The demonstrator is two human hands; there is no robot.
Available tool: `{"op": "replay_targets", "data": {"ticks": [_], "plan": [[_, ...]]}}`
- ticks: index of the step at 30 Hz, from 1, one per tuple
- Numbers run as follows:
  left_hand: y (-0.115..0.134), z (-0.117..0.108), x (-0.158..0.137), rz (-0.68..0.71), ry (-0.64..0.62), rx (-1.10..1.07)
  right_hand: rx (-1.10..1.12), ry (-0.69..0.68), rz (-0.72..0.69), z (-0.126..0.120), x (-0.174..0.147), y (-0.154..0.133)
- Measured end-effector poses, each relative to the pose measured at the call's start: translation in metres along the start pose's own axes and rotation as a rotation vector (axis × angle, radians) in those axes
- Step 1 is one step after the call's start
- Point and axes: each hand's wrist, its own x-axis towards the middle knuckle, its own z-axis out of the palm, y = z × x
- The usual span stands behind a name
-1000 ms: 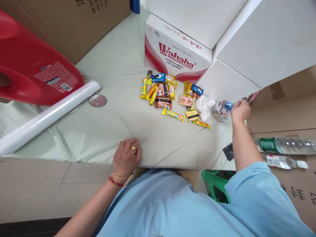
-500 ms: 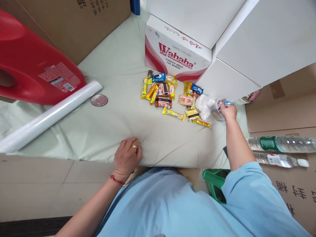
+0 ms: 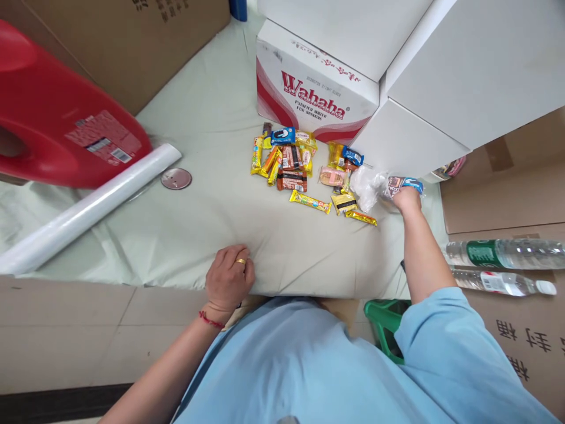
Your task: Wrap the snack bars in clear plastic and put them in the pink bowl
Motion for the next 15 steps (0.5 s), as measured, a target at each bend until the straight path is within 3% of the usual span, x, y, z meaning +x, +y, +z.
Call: {"op": "replay_targets", "data": {"ticks": [4,6,12,15], "plan": [[0.002,-0.001,0.002,0.038,0.028,0.028,-0.078,-0.030,0.222,-0.003,-0.005,-0.011],[0.003,-0.002,0.003,0.044,0.036,0.033,-0.087,-0.009,0.233,-0.008,-0.014,-0.015],[0.003,-0.001,0.004,0.057,0.052,0.042,-0.048,0.251,-0.004,-0.018,-0.062,-0.020],[0.002,-0.001,0.003,0.061,0.044,0.036,0.024,0.252,-0.222,-0.012,-0.081,-0.028]]}}
